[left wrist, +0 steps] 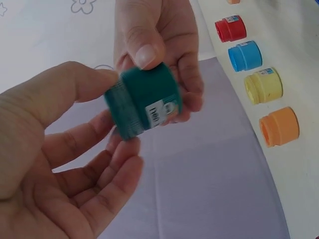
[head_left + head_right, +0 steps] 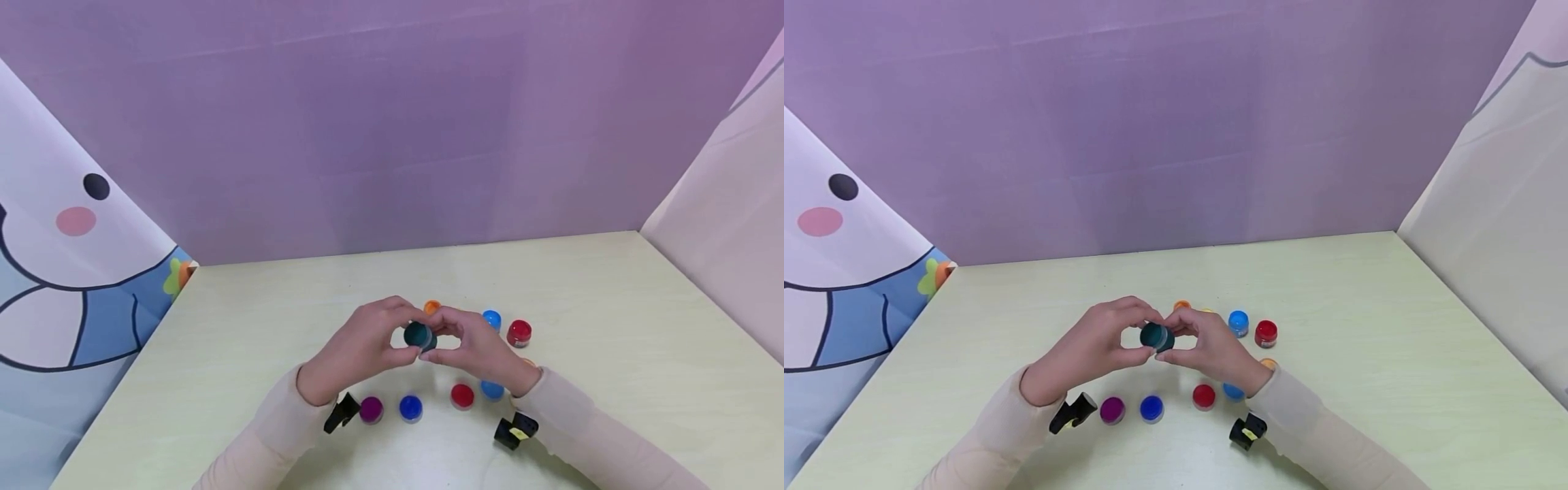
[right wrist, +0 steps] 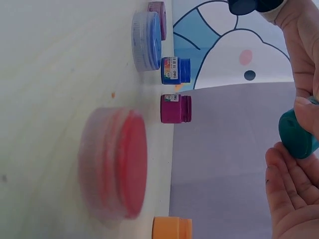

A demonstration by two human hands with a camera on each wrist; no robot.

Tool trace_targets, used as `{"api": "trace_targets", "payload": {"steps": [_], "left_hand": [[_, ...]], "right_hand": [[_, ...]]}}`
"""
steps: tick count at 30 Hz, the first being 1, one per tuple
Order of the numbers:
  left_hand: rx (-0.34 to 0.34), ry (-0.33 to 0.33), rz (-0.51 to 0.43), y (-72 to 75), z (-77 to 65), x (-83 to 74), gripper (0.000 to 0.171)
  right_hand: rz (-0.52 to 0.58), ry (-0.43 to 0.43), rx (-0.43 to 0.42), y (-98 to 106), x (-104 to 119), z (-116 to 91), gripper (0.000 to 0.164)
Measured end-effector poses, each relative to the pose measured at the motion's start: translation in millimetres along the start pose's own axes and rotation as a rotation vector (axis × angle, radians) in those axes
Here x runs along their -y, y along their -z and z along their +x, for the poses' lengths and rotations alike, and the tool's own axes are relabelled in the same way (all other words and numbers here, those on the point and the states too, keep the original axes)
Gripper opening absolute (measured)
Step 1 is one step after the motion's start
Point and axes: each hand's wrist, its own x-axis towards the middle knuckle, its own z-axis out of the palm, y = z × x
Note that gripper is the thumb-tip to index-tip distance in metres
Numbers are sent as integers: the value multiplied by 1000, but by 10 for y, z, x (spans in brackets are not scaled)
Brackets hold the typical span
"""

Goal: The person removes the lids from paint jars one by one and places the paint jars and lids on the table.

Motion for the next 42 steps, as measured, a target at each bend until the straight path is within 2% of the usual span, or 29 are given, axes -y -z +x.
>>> {"api": "trace_targets", "payload": {"steps": [4,6,11,14,16,19,24,27,35,42], "left_hand": [[-9,-4,3,1,6,10,31],[-11,3,0,3,9,11,31],[-14,65,-7,0,10,-15,30],[10,112,18,9,6,-53,31],[38,117,41,22,2,-68,32],[76,68,56,56,-1,-63,33],[139,-90,55,131,-2,-20,32],[181,-157,65,154,-7,-1,32],[216,-209,55,163,-8,26,35],[244,-248,85,169,-5,28,34]], "right_hand": [[-19,9,-28,-5,22,-3,31],[-34,9,-49,-9,113,0,30],[-79,8,-96,-24,352,5,30],[-77,6,-83,-31,305,0,31],[-51,-8,-52,-31,220,-5,32],[7,-43,10,-20,84,-7,34],[77,-58,90,8,10,-6,35],[94,-60,110,11,3,-6,34],[124,-69,144,22,-1,-13,36],[137,-54,175,26,-6,-7,35]]}}
